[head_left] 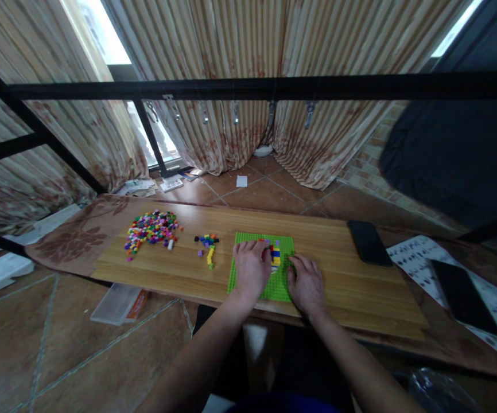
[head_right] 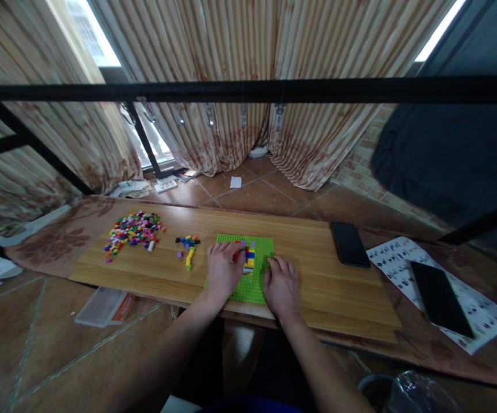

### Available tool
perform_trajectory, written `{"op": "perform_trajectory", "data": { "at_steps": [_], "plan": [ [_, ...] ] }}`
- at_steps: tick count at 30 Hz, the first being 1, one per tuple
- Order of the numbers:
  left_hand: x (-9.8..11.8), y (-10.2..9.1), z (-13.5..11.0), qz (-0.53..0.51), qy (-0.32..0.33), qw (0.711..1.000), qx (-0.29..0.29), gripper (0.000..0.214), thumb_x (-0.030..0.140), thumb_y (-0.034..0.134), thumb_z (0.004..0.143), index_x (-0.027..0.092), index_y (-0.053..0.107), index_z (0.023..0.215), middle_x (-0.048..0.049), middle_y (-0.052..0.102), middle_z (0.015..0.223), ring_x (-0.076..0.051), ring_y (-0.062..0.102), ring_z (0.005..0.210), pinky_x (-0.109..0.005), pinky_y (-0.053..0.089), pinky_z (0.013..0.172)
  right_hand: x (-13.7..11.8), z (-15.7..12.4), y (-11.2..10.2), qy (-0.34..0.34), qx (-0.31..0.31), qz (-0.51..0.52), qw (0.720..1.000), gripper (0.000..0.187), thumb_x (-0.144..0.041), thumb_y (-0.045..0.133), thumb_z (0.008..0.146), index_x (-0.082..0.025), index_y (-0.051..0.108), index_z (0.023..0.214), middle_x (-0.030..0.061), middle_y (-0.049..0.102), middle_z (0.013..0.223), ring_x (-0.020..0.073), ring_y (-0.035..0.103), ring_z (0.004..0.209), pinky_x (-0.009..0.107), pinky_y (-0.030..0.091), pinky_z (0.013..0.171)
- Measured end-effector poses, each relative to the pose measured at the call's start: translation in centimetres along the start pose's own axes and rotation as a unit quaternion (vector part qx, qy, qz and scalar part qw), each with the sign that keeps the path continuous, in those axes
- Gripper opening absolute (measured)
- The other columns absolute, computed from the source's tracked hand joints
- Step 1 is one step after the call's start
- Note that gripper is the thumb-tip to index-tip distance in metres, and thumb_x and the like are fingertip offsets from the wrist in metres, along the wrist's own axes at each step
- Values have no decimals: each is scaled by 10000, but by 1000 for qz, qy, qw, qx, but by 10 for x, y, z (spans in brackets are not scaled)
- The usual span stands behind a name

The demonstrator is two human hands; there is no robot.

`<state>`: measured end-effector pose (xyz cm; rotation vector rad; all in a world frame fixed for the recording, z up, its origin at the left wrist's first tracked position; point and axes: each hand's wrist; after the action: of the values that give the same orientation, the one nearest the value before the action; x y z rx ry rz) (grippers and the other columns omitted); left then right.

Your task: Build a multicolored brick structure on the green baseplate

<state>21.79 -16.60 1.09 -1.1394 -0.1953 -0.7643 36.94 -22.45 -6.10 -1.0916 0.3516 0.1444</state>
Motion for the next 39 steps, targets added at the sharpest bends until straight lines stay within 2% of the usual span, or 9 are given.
{"op": "perform_trajectory", "data": {
  "at_steps": [13, 18, 26, 34, 39],
  "plan": [
    [-2, -5, 3, -17, 4, 1000, -14, 76, 252, 657, 855, 259, 717, 900, -10, 756, 910, -210, 620, 873, -419, 341, 915, 0, 0, 0, -3, 1, -10, 1000, 312, -222, 454, 907, -166, 651, 1142, 123, 632, 1199, 260, 521, 1088, 409, 418, 965],
    [-4, -5, 3, -10, 25, 1000, -14, 108, 290, 619, 887, 273, 725, 903, -10, 749, 930, -210, 597, 876, -432, 327, 935, 1, -1, 1, -1, 5, -8, 1000, 313, -218, 454, 906, -162, 650, 1143, 117, 630, 1207, 257, 520, 1095, 412, 421, 971],
    [-3, -10, -7, 56, 74, 996, -17, 201, 304, 537, 929, 256, 705, 1027, -66, 706, 1044, -248, 557, 951, -474, 324, 955, 0, -1, 0, 4, -4, -12, 1000, 319, -217, 463, 899, -158, 650, 1152, 124, 630, 1223, 257, 522, 1091, 412, 421, 967],
    [-3, -14, -6, 123, 122, 984, -35, 243, 293, 472, 957, 234, 677, 1074, -68, 687, 1014, -260, 546, 957, -507, 324, 977, 1, -1, 2, -7, 0, -12, 1000, 320, -208, 459, 900, -157, 650, 1153, 125, 637, 1199, 258, 530, 1082, 412, 426, 967],
    [-8, -15, -3, 70, 104, 991, -43, 216, 286, 508, 944, 246, 691, 1051, -59, 685, 1047, -241, 554, 966, -462, 375, 925, 1, 0, 1, -2, -6, -20, 1000, 317, -211, 467, 904, -142, 652, 1151, 129, 635, 1214, 262, 525, 1084, 408, 425, 973]
  ]
}}
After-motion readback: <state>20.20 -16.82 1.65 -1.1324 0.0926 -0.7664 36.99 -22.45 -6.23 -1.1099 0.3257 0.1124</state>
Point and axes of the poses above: each hand's wrist, its own z-axis towards the middle knuckle, its own y-axis out of the palm, x = y × z
